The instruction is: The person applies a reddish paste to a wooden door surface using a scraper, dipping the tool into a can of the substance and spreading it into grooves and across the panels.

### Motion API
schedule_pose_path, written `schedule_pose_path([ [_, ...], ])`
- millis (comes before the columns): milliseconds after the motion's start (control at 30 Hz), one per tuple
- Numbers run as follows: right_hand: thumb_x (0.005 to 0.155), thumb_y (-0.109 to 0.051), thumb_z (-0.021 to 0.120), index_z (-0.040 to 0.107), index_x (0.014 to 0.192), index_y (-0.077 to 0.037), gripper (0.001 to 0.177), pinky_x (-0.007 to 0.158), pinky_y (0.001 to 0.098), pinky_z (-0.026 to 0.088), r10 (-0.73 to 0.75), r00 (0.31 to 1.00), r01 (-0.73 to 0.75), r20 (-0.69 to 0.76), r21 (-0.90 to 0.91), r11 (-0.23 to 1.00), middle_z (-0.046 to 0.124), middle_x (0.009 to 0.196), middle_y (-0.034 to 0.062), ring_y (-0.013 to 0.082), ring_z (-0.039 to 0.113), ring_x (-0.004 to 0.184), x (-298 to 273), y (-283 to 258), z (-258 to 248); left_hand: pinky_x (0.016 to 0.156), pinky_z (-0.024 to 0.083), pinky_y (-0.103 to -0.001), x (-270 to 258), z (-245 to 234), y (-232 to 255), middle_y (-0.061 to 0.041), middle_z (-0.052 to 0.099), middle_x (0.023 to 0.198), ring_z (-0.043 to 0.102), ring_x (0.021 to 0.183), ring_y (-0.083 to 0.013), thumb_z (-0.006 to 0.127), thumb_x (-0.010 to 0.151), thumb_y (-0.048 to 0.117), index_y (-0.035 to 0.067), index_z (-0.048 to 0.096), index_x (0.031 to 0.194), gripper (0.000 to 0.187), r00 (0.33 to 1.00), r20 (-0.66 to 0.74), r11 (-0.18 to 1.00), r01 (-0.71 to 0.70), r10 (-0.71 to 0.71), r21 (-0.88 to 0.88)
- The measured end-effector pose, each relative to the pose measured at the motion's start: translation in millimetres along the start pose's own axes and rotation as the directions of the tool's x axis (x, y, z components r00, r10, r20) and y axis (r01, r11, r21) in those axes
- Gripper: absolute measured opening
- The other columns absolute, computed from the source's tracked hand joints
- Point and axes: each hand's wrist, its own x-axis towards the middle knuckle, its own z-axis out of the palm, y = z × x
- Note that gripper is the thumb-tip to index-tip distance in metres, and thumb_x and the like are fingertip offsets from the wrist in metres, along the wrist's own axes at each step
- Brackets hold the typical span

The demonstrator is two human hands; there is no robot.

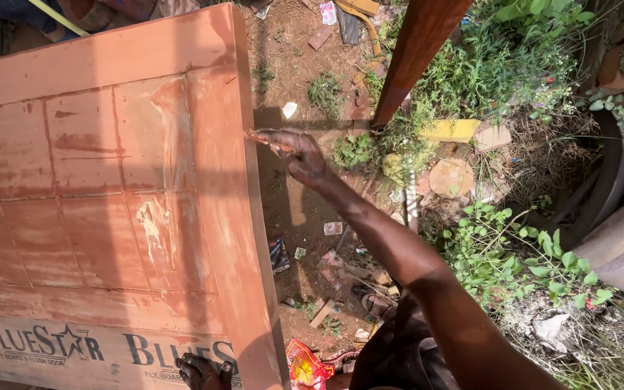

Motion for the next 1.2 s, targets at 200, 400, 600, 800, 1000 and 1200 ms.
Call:
schedule_pose_path([
  [200,0.093,-0.017,0.044,0.055,0.147,-0.021,0.055,0.124,0.0507,0.035,-0.237,0.971,0.238,0.020,-0.129,0.963,0.068,0.140,0.0057,0.0236,0.061,0.136,-36,-32,15,0.120,0.034,-0.057,0,-1,1,-0.042,0.004,0.164,0.023,0.149,-0.0576,0.070,0.076,0.056,-0.007,0.004,0.158,0.123,0.999,0.027,0.999,0.021,-0.020,-0.028],
  [400,0.108,-0.025,0.026,0.053,0.152,-0.019,0.051,0.130,0.0494,0.029,-0.265,0.957,0.157,-0.119,-0.556,0.816,0.057,0.153,0.0111,0.0287,0.051,0.145,47,-8,18,0.117,0.028,-0.063,-6,9,-7,-0.045,0.006,0.157,0.018,0.148,-0.0612,0.074,0.073,0.053,-0.010,0.005,0.155,0.125,0.989,-0.126,0.979,-0.104,0.082,-0.174],
  [600,0.112,-0.052,0.014,0.055,0.148,-0.024,0.061,0.138,0.0530,0.019,-0.384,0.923,0.328,0.026,-0.575,0.749,0.057,0.154,0.0013,0.0212,0.050,0.150,0,-18,27,0.124,0.022,-0.057,-9,13,-5,-0.041,0.006,0.165,0.011,0.152,-0.0578,0.074,0.077,0.051,-0.002,0.005,0.161,0.121,0.998,0.039,0.980,0.064,-0.058,-0.187],
  [800,0.091,-0.067,0.052,0.066,0.144,-0.016,0.075,0.088,0.0627,0.053,0.084,0.938,-0.135,-0.336,-0.132,0.982,0.077,0.137,0.0160,0.0332,0.056,0.093,125,78,-44,0.121,0.009,-0.065,-9,23,-20,-0.047,-0.005,0.157,-0.002,0.150,-0.0611,0.073,0.076,0.041,-0.012,-0.003,0.154,0.121,0.991,-0.054,0.931,-0.132,0.121,-0.341],
  [1000,0.108,-0.057,0.050,0.069,0.134,-0.016,0.052,0.121,0.0503,0.049,-0.027,1.000,0.026,-0.007,-0.120,0.992,0.068,0.141,0.0121,0.0286,0.061,0.140,24,31,-13,0.124,0.005,-0.061,-15,35,-25,-0.041,-0.016,0.160,-0.011,0.150,-0.0580,0.069,0.089,0.036,-0.008,-0.014,0.155,0.115,0.950,0.311,0.923,0.144,-0.028,-0.357],
  [1200,0.106,-0.053,0.049,0.062,0.142,-0.019,0.051,0.116,0.0421,0.047,-0.206,0.978,0.206,-0.006,0.077,0.975,0.065,0.145,0.0068,0.0221,0.066,0.131,-100,-14,58,0.125,0.004,-0.055,-10,23,-23,-0.041,-0.020,0.160,-0.013,0.152,-0.0543,0.065,0.092,0.032,-0.012,-0.016,0.152,0.111,0.960,0.278,0.939,0.065,0.034,-0.337],
])
